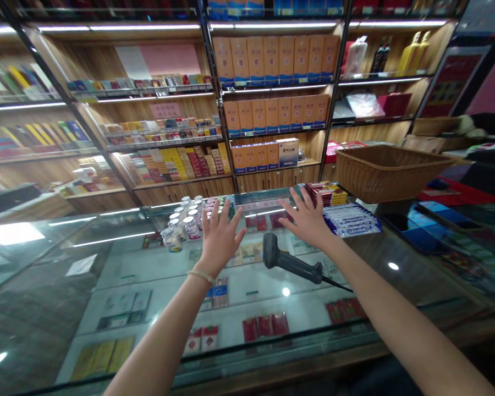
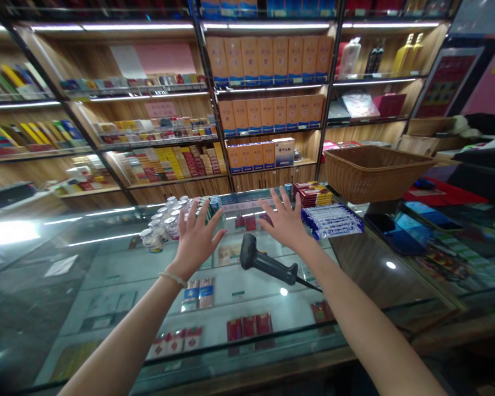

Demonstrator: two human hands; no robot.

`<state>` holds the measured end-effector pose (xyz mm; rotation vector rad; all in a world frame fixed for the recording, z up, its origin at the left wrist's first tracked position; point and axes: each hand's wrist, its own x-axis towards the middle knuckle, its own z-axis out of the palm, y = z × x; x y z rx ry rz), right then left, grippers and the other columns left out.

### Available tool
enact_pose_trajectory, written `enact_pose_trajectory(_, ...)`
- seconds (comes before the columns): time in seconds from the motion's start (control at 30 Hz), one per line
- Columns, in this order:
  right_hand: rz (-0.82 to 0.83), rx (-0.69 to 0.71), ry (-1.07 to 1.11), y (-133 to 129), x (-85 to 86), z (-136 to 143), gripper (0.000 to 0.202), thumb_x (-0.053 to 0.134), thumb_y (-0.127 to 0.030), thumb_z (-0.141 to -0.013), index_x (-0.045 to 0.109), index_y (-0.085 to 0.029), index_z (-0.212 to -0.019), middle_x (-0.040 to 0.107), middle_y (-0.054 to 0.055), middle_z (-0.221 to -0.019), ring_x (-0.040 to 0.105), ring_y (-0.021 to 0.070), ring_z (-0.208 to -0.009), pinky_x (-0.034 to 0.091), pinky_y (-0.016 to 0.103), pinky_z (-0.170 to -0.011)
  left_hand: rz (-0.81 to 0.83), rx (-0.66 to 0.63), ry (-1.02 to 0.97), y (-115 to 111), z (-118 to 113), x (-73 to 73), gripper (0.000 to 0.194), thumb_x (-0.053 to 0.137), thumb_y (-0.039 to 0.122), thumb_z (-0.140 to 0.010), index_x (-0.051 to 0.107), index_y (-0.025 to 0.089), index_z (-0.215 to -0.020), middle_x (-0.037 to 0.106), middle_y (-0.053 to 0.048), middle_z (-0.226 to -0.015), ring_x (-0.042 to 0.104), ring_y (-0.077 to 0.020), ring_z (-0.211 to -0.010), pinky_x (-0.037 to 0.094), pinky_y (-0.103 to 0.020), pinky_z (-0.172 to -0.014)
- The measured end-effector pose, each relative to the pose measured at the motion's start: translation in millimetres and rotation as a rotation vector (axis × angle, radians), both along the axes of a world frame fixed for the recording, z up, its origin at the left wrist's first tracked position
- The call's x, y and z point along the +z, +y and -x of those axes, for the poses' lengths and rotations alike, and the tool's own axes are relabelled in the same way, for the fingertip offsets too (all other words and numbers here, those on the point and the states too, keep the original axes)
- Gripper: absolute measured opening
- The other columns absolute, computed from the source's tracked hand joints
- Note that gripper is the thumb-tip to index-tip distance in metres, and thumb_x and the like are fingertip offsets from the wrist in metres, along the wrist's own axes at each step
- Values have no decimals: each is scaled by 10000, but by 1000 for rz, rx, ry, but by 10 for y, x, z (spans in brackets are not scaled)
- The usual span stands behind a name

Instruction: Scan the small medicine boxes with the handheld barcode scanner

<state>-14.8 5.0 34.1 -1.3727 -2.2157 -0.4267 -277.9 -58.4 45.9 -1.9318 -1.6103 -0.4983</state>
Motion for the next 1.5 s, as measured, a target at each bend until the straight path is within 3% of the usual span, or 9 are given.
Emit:
enact_pose_trajectory(0.27, 1, -4, -56, -63, -174, -51, 561, 403, -551, -1056, 489, -326, -1562, 308, 114, -1720, 192, 351, -1596, 60, 701, -1237, 26, -14, -25, -61, 69, -177, 509, 589, 433, -991, 605, 258, -1469, 379, -150, -1679, 258, -414, -1583, 139, -697, -1273)
enact_pose_trajectory(1.07, -14, -27, -64, -41, -189, 95, 530, 370, -500, -1068, 525, -311, -1538, 386, 120, -1683, 251, 353, -1568, 138, 682, -1221, 4, 54, -94, -82, 243, -129, 496, 588, 421, -987, 604, 278, -1462, 334, -131, -1705, 205, -387, -1604, 95, -686, -1283)
enact_pose_trajectory(1.5, 27, 98, -126, 151, 129, 561, 540, 336, -518, -1074, 512, -326, -1548, 354, 113, -1700, 206, 353, -1594, 99, 697, -1236, 13, 126, -152, -62, 391, -206, 536, 626, 383, -953, 594, 239, -1469, 278, -168, -1720, 221, -412, -1596, 93, -718, -1265)
